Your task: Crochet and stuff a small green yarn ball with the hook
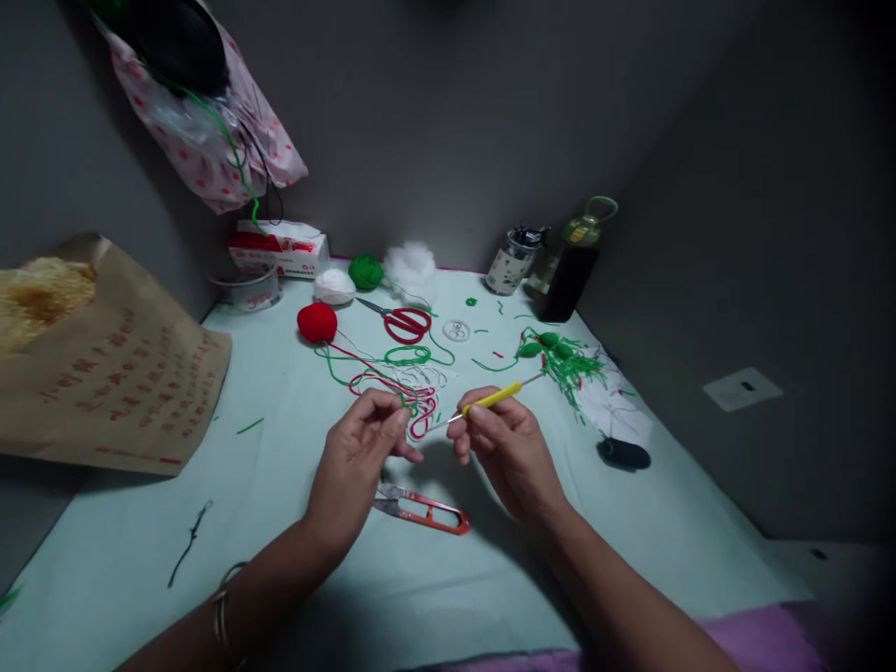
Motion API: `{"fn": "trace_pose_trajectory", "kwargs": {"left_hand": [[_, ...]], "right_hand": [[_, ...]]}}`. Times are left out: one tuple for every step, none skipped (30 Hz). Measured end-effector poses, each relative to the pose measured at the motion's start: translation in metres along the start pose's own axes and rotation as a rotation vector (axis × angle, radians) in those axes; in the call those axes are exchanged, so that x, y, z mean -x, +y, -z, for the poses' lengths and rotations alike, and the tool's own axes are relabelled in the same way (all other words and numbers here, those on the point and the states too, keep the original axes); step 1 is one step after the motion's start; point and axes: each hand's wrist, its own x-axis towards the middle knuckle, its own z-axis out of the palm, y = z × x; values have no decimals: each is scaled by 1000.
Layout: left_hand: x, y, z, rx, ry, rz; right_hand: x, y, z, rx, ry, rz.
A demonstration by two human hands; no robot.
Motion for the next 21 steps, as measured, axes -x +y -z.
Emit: {"fn": "trace_pose_trajectory", "kwargs": {"left_hand": [[0, 0, 0, 0, -4, -2], [0, 0, -1, 2, -6, -6], [0, 0, -1, 8, -6, -11], [0, 1, -2, 15, -5, -16], [1, 1, -3, 21, -3, -23], [1, 2, -3, 27, -2, -30], [2, 2, -4, 31, -2, -37], [2, 2, -4, 34, -4, -43], [3, 2, -4, 36, -8, -48], [3, 2, -4, 38, -11, -54], [3, 1, -3, 39, -15, -58], [2, 1, -3, 40, -16, -58], [2, 0, -2, 42, -16, -58], [2, -1, -2, 43, -18, -57], [2, -1, -2, 45, -21, -57], [2, -2, -2, 49, -27, -56], [2, -2, -2, 53, -33, -55], [2, -2, -2, 57, -39, -51], [2, -2, -2, 61, -43, -44], [2, -1, -2, 65, -46, -36], [2, -1, -2, 71, -47, -29]], "right_hand": [[0, -1, -1, 0, 15, 11], [0, -1, -1, 2, 24, 24], [0, -1, -1, 6, 30, 36], [1, 0, 0, 14, 33, 50], [1, 1, 1, 27, 32, 65], [2, 2, 2, 46, 28, 79], [3, 3, 3, 69, 23, 94], [4, 4, 4, 96, 19, 112], [5, 5, 5, 125, 14, 133], [6, 5, 6, 155, 9, 160], [7, 5, 6, 186, 7, 193], [8, 5, 6, 220, 5, 231], [10, 4, 5, 257, 2, 272], [11, 3, 5, 297, -3, 312], [12, 2, 3, 340, -8, 352], [13, 1, 2, 390, -12, 394], [15, 0, 1, 447, -19, 439], [16, 0, 0, 511, -28, 493], [17, 0, -1, 582, -39, 557], [18, 1, -1, 657, -54, 633], [19, 2, -1, 735, -77, 713]]}}
